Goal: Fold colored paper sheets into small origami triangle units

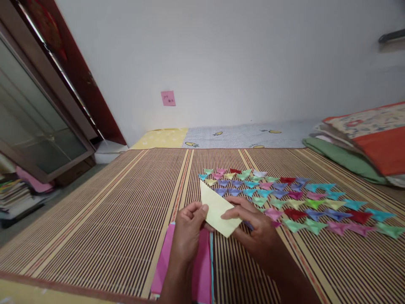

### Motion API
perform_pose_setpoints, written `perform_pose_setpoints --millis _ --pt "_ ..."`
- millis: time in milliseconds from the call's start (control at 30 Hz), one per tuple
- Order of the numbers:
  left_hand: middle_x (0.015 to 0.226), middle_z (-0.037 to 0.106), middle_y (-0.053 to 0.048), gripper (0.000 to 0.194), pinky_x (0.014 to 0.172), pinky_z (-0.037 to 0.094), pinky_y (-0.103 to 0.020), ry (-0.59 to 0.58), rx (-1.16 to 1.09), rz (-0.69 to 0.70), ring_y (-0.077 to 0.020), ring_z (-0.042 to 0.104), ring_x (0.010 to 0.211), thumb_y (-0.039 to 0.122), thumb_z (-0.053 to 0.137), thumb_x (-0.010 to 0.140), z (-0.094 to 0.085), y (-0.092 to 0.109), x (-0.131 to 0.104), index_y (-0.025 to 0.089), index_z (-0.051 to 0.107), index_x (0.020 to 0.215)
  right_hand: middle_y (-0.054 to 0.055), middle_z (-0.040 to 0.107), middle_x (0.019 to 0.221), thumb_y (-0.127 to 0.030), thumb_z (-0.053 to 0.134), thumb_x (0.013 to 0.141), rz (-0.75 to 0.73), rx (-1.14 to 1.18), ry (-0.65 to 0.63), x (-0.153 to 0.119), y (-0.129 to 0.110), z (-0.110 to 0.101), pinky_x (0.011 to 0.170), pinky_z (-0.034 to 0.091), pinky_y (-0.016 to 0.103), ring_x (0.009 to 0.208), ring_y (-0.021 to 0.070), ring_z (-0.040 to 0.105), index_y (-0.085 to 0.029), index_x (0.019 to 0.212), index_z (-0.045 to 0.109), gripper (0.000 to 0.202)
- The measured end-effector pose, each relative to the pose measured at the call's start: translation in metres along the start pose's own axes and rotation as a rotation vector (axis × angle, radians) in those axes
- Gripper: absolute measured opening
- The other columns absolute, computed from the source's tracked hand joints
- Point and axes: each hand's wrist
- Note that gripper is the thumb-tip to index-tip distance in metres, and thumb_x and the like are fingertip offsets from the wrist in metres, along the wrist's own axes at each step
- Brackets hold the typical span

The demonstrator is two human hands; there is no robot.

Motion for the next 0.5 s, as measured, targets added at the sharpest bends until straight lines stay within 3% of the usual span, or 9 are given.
perform_pose_setpoints --millis 100,233,367,500 --pt "0.055 0.063 0.003 0.033 0.049 0.046 -0.018 0.051 -0.037 0.036 -0.0084 0.054 0.046 0.042 0.083 0.076 0.003 -0.002 -0.001 0.014 0.066 0.072 0.006 0.07 0.114 -0.011 0.061 0.081 0.04 0.026 0.006 -0.001 0.004 0.001 0.091 0.055 0.037 0.111 0.0243 0.068 -0.024 0.085 0.073 0.019" --pt "0.062 0.068 0.0 0.029 0.051 0.049 -0.018 0.044 -0.046 0.046 -0.0107 0.062 0.053 0.039 0.081 0.079 0.005 -0.003 -0.002 0.014 0.066 0.078 0.006 0.07 0.118 -0.012 0.064 0.083 0.044 0.045 0.045 -0.002 0.009 0.003 0.095 0.053 0.038 0.113 0.0241 0.067 -0.025 0.1 0.075 0.023" --pt "0.075 0.074 -0.004 0.027 0.05 0.051 -0.02 0.016 0.011 0.062 -0.0156 0.069 0.062 0.038 0.08 0.08 0.005 0.0 -0.002 0.014 0.067 0.082 0.005 0.071 0.1 -0.02 0.065 0.089 0.01 0.065 0.141 -0.001 0.012 0.003 0.085 0.054 0.034 0.098 0.0224 0.069 -0.023 0.084 0.072 0.01" --pt "0.075 0.077 -0.008 0.029 0.051 0.052 -0.021 -0.103 0.124 0.035 -0.0159 0.071 0.058 0.041 0.076 0.085 0.007 0.005 -0.005 0.013 0.066 0.084 0.002 0.068 0.083 -0.025 0.065 0.092 0.042 0.05 0.214 -0.001 0.012 0.001 0.071 0.051 0.029 0.078 0.0184 0.066 -0.021 0.077 0.065 0.015"
Point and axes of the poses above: each hand's wrist, its own x-axis towards the middle knuckle, its own z-axis out of the palm, y = z × x
